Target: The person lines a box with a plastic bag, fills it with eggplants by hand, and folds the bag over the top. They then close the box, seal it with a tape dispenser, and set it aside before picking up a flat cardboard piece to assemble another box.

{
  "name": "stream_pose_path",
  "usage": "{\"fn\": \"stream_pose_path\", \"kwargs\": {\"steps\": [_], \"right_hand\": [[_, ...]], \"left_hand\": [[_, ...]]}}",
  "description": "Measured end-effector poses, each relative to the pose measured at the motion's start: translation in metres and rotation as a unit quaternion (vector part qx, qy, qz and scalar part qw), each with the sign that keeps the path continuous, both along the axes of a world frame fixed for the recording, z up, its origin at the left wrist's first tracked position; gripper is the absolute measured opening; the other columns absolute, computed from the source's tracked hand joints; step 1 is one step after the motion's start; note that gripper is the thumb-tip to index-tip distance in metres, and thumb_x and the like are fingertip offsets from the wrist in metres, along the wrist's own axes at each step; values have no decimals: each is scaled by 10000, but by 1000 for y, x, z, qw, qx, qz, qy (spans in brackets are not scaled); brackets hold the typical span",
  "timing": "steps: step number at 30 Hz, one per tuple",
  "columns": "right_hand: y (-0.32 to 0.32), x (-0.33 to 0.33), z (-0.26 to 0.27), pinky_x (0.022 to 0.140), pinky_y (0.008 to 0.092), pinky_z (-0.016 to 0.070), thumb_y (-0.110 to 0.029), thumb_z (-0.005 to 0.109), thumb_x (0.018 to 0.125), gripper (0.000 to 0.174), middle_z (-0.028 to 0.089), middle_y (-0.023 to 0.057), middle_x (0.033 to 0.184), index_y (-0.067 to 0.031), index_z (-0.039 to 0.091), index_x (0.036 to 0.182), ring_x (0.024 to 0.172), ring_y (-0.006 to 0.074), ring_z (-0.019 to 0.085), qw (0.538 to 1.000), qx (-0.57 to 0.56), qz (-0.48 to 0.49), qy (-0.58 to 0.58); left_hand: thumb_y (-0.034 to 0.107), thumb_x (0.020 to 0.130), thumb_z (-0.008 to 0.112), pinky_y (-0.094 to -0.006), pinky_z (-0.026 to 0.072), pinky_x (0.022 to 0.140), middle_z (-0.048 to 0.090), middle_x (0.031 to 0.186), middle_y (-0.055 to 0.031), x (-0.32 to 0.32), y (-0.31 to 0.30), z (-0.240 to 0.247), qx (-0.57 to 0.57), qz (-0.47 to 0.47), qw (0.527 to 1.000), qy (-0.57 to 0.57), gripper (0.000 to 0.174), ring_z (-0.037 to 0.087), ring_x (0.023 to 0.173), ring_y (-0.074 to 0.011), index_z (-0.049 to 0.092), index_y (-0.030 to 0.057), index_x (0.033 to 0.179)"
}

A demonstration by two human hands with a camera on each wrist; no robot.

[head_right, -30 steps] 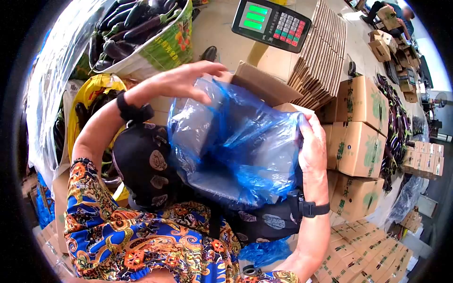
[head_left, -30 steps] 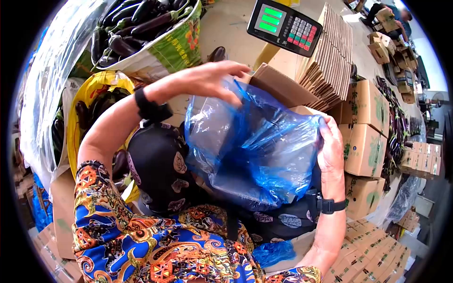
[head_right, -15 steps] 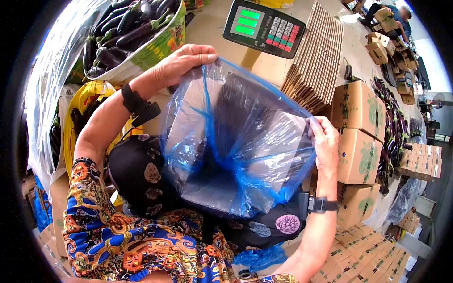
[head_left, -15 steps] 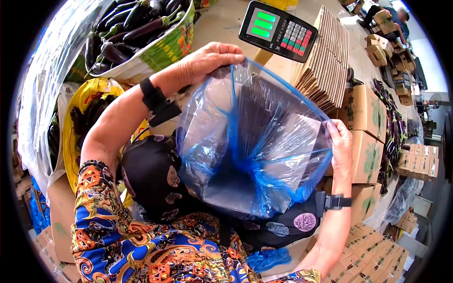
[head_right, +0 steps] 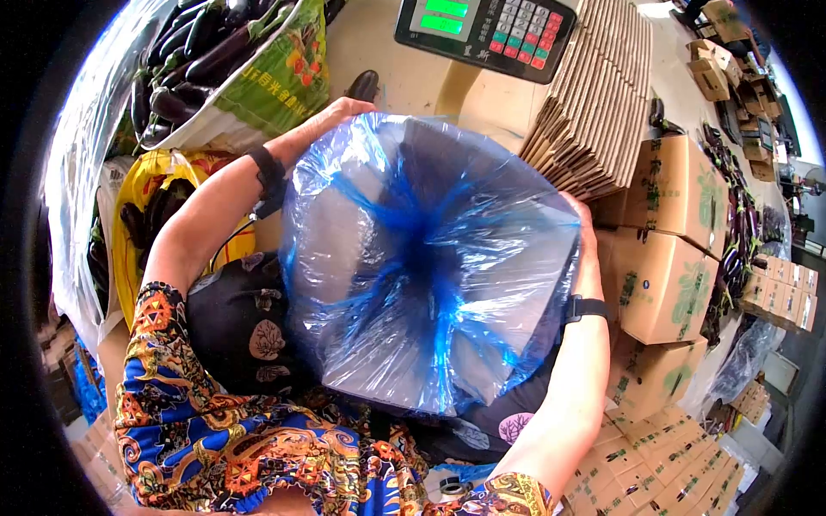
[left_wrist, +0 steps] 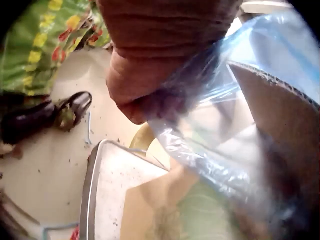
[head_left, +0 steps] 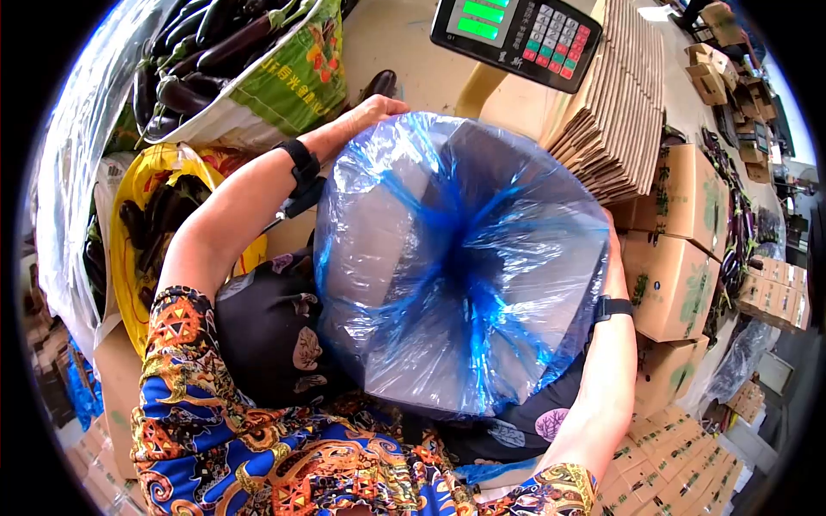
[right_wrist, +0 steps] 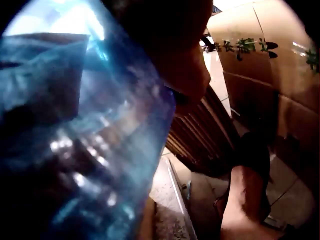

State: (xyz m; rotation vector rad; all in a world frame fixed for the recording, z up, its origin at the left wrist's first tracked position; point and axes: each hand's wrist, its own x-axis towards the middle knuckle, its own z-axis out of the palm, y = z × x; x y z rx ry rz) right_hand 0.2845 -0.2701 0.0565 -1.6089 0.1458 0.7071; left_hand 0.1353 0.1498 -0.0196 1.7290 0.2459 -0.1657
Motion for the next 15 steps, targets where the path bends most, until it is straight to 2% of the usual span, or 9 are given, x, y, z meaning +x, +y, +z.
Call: {"fn": "stream_pose_path", "kwargs": {"steps": [1,2,4,6,7,8,10,13,15], "right_hand": [[14,-31,31,989,302,433,-431,483,1013,512,580,72,1290,-64,526,1368,1157,199,531,991,-16,-86,97],[-3,-30,14,998,295,429,-460,480,1009,544,580,78,1306,-61,523,1377,1143,204,542,993,-1,-37,110],[-19,-31,12,985,291,435,-462,478,1013,544,582,75,1290,-44,525,1358,1145,184,530,989,22,-37,142],[-18,8,11,811,297,489,-344,519,1007,355,689,53,998,-45,675,1117,910,144,605,977,-138,134,-94],[-38,23,11,738,288,487,-299,522,1000,312,694,44,887,-49,704,1046,816,147,624,806,-403,244,-357],[-40,20,25,723,322,515,-358,536,995,357,702,45,893,-52,674,1115,788,174,658,806,-417,183,-377],[-23,-10,75,752,331,520,-394,571,975,416,705,88,1046,-46,647,1189,917,177,662,871,-373,123,-297],[-6,-53,85,930,355,488,-438,673,889,669,646,186,1214,-35,470,1383,1112,287,623,853,-357,261,-276],[-2,-70,62,994,375,457,-439,709,851,918,594,278,1263,12,232,1493,1190,362,583,835,-385,296,-258]], "left_hand": [[289,940,654,-289,496,867,688,1000,-52,-11,-1,5,-95,8,995,17,379,611,948,-116,653,-21,1157],[437,925,650,-262,490,896,652,1141,-66,-29,-4,16,-192,21,981,-3,571,591,1040,-113,585,-24,1255],[480,958,581,-287,493,908,622,1202,-101,-29,1,24,-33,24,999,4,572,586,1084,-154,583,-10,1254],[520,989,502,-325,478,944,579,1278,-123,-32,12,36,23,65,997,45,574,569,1146,-202,569,26,1274],[544,968,522,-325,475,923,594,1224,-115,-39,19,36,-17,126,992,23,591,573,1098,-187,574,33,1260],[569,946,542,-326,472,901,608,1170,-106,-44,23,40,-56,187,981,-1,609,577,1050,-173,579,40,1245],[650,899,544,-391,429,1004,556,1300,-152,-62,15,71,-39,140,989,3,742,533,1192,-225,517,59,1348],[637,884,584,-409,362,1097,465,1417,-208,-79,-2,87,41,-18,999,7,863,443,1325,-280,397,18,1455],[425,901,666,-366,301,1139,405,1464,-241,-85,-23,88,81,-53,995,-24,861,391,1363,-299,231,16,1521]]}}
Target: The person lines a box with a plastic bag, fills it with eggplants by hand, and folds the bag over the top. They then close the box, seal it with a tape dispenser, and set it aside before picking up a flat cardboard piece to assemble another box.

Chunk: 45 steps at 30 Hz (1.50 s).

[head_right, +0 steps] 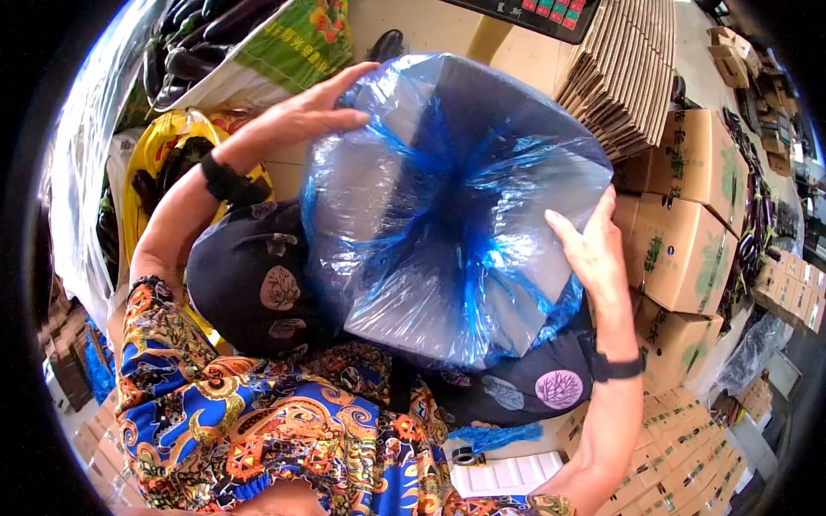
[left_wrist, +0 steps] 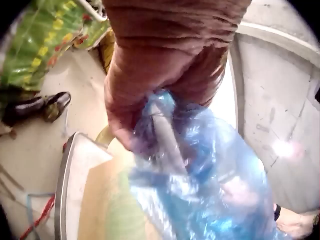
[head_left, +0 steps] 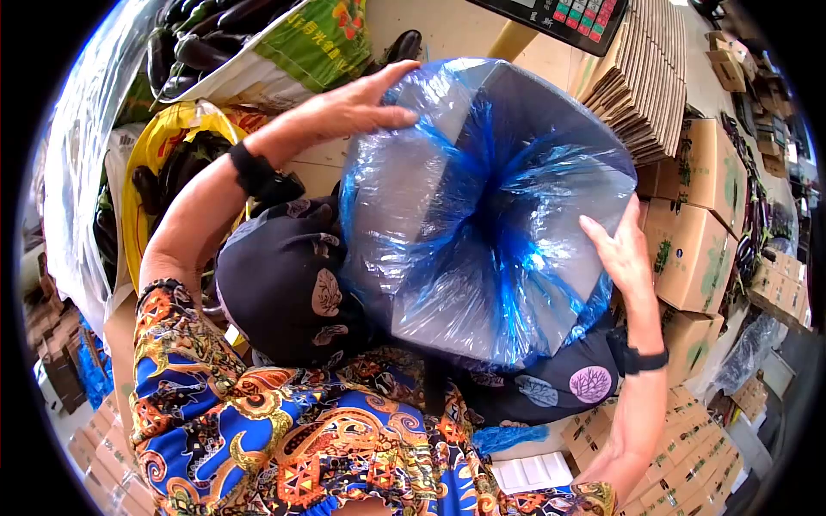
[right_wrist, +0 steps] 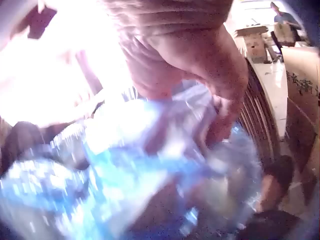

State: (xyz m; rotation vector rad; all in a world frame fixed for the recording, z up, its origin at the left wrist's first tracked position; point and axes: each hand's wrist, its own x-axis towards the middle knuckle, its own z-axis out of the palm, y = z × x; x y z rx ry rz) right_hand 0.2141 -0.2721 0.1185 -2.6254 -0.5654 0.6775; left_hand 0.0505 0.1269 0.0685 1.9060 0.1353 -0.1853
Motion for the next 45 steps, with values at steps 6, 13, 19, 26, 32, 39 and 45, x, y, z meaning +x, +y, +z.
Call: {"fn": "stream_pose_path", "kwargs": {"steps": [6,13,19,26,32,39,45], "right_hand": [[13,0,-18,1058,400,406,-574,561,895,1043,478,375,1348,103,47,1499,1271,436,501,988,-144,1,52],[22,5,-30,1078,457,366,-566,362,972,783,523,369,1282,129,481,1313,1263,466,476,959,-246,54,132],[52,-14,34,824,488,518,-347,660,874,434,656,279,1030,24,628,1098,936,442,648,934,-225,260,-92],[94,-109,-37,740,457,523,-323,687,826,336,664,200,888,-6,638,925,842,384,645,861,-53,502,62],[79,-143,-29,668,484,502,-182,600,824,188,616,205,740,-16,601,736,740,384,633,847,-37,516,124],[113,-30,-70,855,514,470,-166,643,810,298,640,290,1063,8,619,1051,1029,465,590,913,-143,383,15],[82,-2,-147,904,478,467,-208,646,829,372,645,258,1134,-3,623,1138,1089,461,576,917,-50,389,75]], "left_hand": [[203,927,647,-344,252,1166,276,1558,-170,-5,-19,-56,-190,16,980,48,854,315,1395,-249,99,77,1569],[165,918,648,-343,315,1136,273,1556,-161,-7,-17,-66,-335,26,939,69,866,376,1344,-236,90,117,1578],[174,910,669,-334,294,1143,284,1554,-148,-13,-20,-65,-339,41,938,56,862,341,1369,-215,122,86,1571],[149,892,703,-316,372,1092,386,1502,-154,-11,-28,-74,-348,67,935,30,855,428,1308,-206,172,48,1555],[309,904,688,-327,384,1083,509,1406,-159,-38,-24,-52,-169,80,977,102,723,482,1280,-208,362,35,1489],[320,928,633,-357,474,964,656,1196,-184,-113,-24,-69,-226,145,963,-39,590,612,1094,-239,469,1,1397],[180,943,599,-362,517,785,676,944,-123,-229,-66,-44,-54,305,947,-82,349,654,843,-238,573,25,1254]]}}
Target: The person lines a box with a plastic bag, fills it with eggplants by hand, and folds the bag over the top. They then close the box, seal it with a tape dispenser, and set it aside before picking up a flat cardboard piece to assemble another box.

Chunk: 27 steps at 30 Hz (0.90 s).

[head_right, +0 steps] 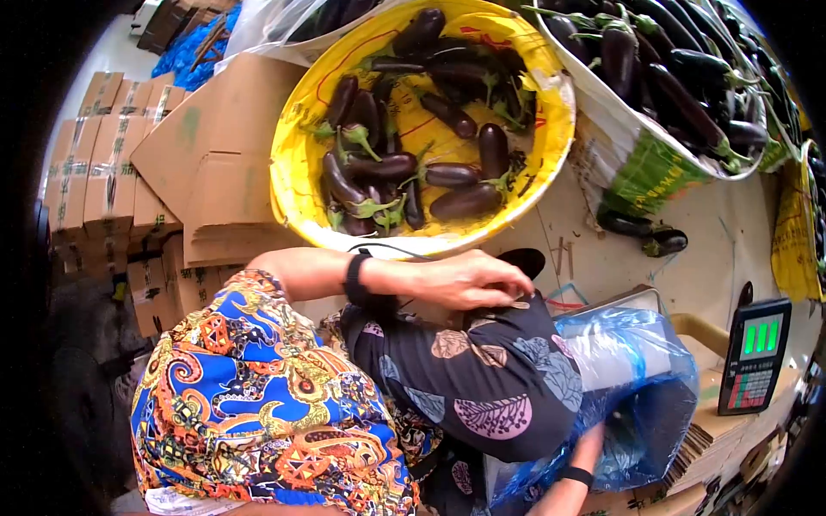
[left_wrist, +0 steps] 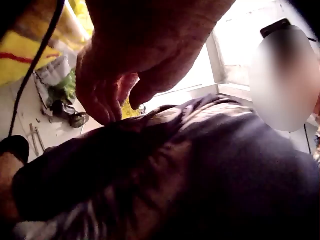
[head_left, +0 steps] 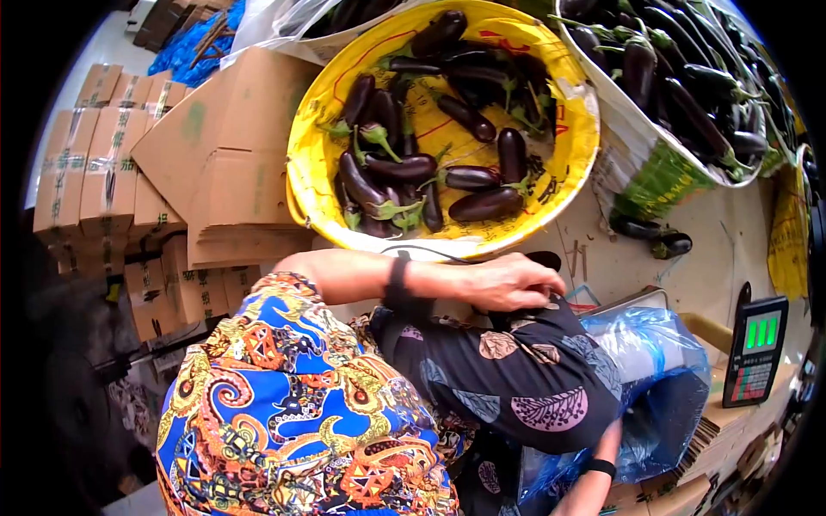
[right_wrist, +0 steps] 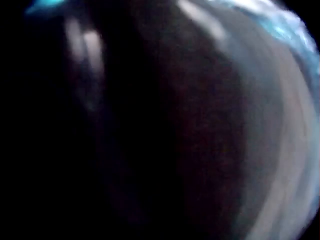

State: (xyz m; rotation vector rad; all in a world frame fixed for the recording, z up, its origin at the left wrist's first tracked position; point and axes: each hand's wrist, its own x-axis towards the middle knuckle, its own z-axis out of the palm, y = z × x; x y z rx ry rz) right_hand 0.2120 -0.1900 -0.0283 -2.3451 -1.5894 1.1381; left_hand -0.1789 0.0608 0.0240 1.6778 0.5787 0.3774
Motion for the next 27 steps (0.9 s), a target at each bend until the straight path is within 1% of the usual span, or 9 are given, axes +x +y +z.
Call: {"fn": "stream_pose_path", "kwargs": {"steps": [4,6,10,12,14,16,21,25,27], "right_hand": [[-7,-67,-12,890,469,475,-226,644,836,366,656,247,1117,-4,633,1126,1068,454,587,991,-64,102,62],[-4,-78,3,882,464,479,-235,643,839,363,661,242,1109,-5,638,1120,1058,450,593,982,-69,156,77],[15,-63,49,867,455,488,-253,640,846,361,672,231,1092,-6,648,1108,1036,442,604,973,-39,204,101],[16,-50,77,860,450,492,-262,639,849,360,677,226,1083,-6,653,1102,1026,438,609,977,-34,191,92],[18,-46,110,798,416,510,-206,631,834,326,700,211,1002,4,650,1083,880,399,660,984,-38,167,48],[41,-69,163,710,407,511,-133,606,829,245,680,240,886,60,622,979,786,379,668,987,-131,77,45],[-24,-68,193,712,263,500,-212,635,950,354,653,95,895,-49,603,1263,752,143,572,978,-179,-93,60],[-12,-125,232,779,260,477,-106,608,954,362,650,37,1044,-11,573,1301,858,112,558,955,-186,-149,177],[-8,-132,231,823,253,469,-100,602,957,374,645,54,1105,-5,563,1317,922,119,569,945,-148,-188,224]], "left_hand": [[167,957,594,-326,531,767,672,936,-87,-75,-7,21,-36,54,997,53,312,659,856,-183,600,26,1235],[196,962,600,-306,541,777,677,942,-74,-107,8,56,-357,78,927,82,328,659,876,-156,598,47,1254],[180,920,632,-306,548,752,686,936,-86,-168,60,52,-221,148,950,166,430,662,853,-166,542,63,1324],[170,829,708,-360,542,790,668,994,-128,-218,78,5,-11,62,947,315,548,659,883,-251,524,51,1331],[182,720,776,-418,513,867,635,1071,-170,-251,81,-37,183,-83,851,486,686,629,963,-343,512,61,1341],[211,636,827,-499,463,928,589,1184,-116,-258,76,-56,174,-169,766,595,772,527,1145,-332,526,127,1342],[246,579,850,-479,428,931,578,1208,-91,-261,91,-89,254,-296,696,602,717,501,1179,-310,610,122,1243],[219,648,778,-358,498,821,703,901,-130,-235,115,-43,11,-42,886,462,508,659,873,-289,658,-10,1086],[254,724,728,-345,489,917,673,1092,-109,-221,118,-23,-243,109,939,217,563,640,991,-235,600,-1,1210]]}}
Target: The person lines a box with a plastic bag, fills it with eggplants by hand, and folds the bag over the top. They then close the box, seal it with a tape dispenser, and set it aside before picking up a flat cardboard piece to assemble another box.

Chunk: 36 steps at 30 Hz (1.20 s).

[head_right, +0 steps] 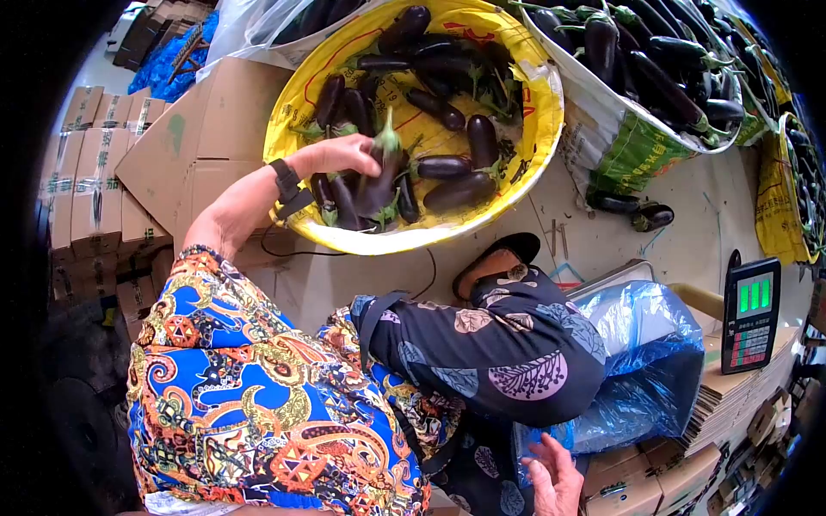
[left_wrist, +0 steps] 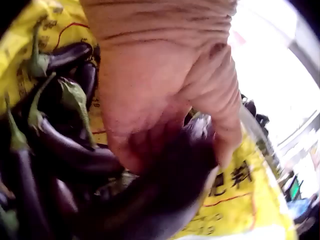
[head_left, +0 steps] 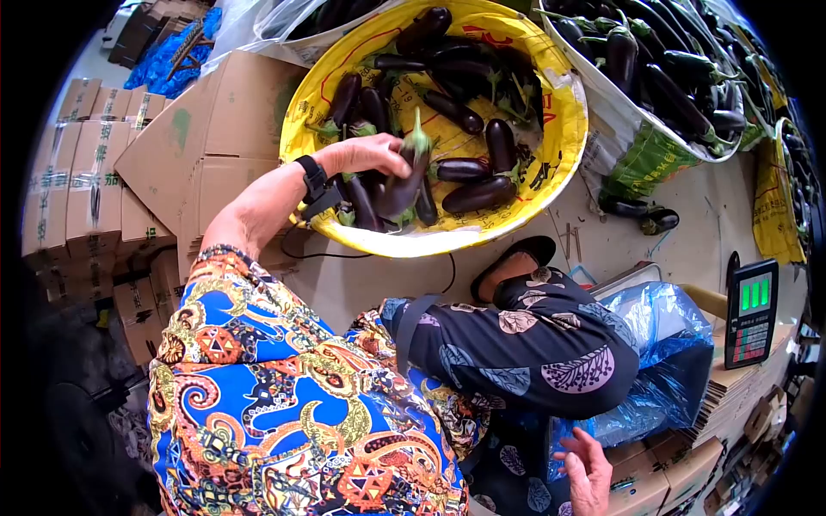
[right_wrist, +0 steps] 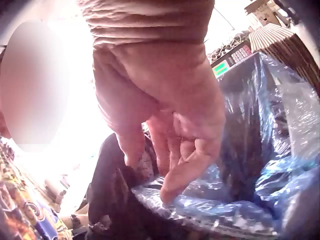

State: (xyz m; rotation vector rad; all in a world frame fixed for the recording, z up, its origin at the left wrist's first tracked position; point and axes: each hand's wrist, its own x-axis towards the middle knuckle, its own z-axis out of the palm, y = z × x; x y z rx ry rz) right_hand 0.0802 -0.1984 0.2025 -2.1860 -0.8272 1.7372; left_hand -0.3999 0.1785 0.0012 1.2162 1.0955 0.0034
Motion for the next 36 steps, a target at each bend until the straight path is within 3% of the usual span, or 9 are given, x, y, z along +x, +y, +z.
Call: {"fn": "stream_pose_path", "kwargs": {"steps": [1,7,13,21,22,27,29,31,36], "right_hand": [[4,-4,0,845,250,465,-97,599,959,380,642,62,1136,-2,558,1325,954,123,575,999,18,-26,16],[31,-21,-10,711,287,514,-167,638,902,430,671,135,1055,42,561,1270,874,189,652,971,190,-143,21],[49,-29,2,731,278,503,-156,636,907,421,677,130,1058,47,562,1269,892,186,647,961,230,-154,23],[82,-22,26,872,302,484,-167,612,917,403,643,155,1183,43,575,1259,1056,206,618,929,324,-176,2],[90,-21,27,911,305,468,-183,614,921,438,617,158,1227,43,547,1290,1094,209,601,930,329,-161,14],[122,-26,27,1007,306,422,-260,621,961,624,508,124,1365,13,351,1453,1213,197,530,851,452,-205,171],[110,-13,34,1047,312,405,-242,624,968,598,522,117,1344,18,366,1440,1200,198,536,831,415,-304,214],[89,4,21,1033,348,432,-227,604,978,550,546,99,1328,7,387,1427,1171,200,565,851,415,-292,137],[38,22,-23,986,346,445,-176,608,970,493,557,77,1245,-9,411,1390,1125,185,556,867,343,-334,140]], "left_hand": [[203,770,699,-359,486,952,657,1164,-123,7,-1,4,-95,128,976,-150,580,641,1005,-231,553,-15,1287],[404,820,692,-412,430,1063,565,1327,-213,88,-18,65,-166,181,846,-472,774,606,1157,-304,422,-4,1420],[690,819,626,-452,509,941,620,1135,-148,161,-44,95,-209,267,781,-524,875,638,1001,-267,467,27,1369],[585,909,552,-453,551,851,610,1024,-128,263,-54,139,-354,151,667,-638,670,649,908,-254,502,41,1298],[568,925,531,-426,513,846,551,1049,-109,275,-58,148,-319,143,712,-609,744,575,889,-216,379,33,1419],[502,983,468,-350,474,966,633,1153,-185,361,-108,187,-240,6,816,-525,603,616,1071,-282,510,2,1318],[426,998,503,-312,429,1000,616,1191,-139,386,-113,197,140,-94,860,-482,523,578,1123,-213,521,10,1314],[378,1009,525,-283,412,1001,596,1194,-71,397,-103,189,354,-191,813,-421,511,518,1136,-120,494,6,1359],[365,1006,543,-282,526,888,696,1037,-77,350,-62,158,57,-300,900,-310,443,659,996,-132,585,39,1303]]}}
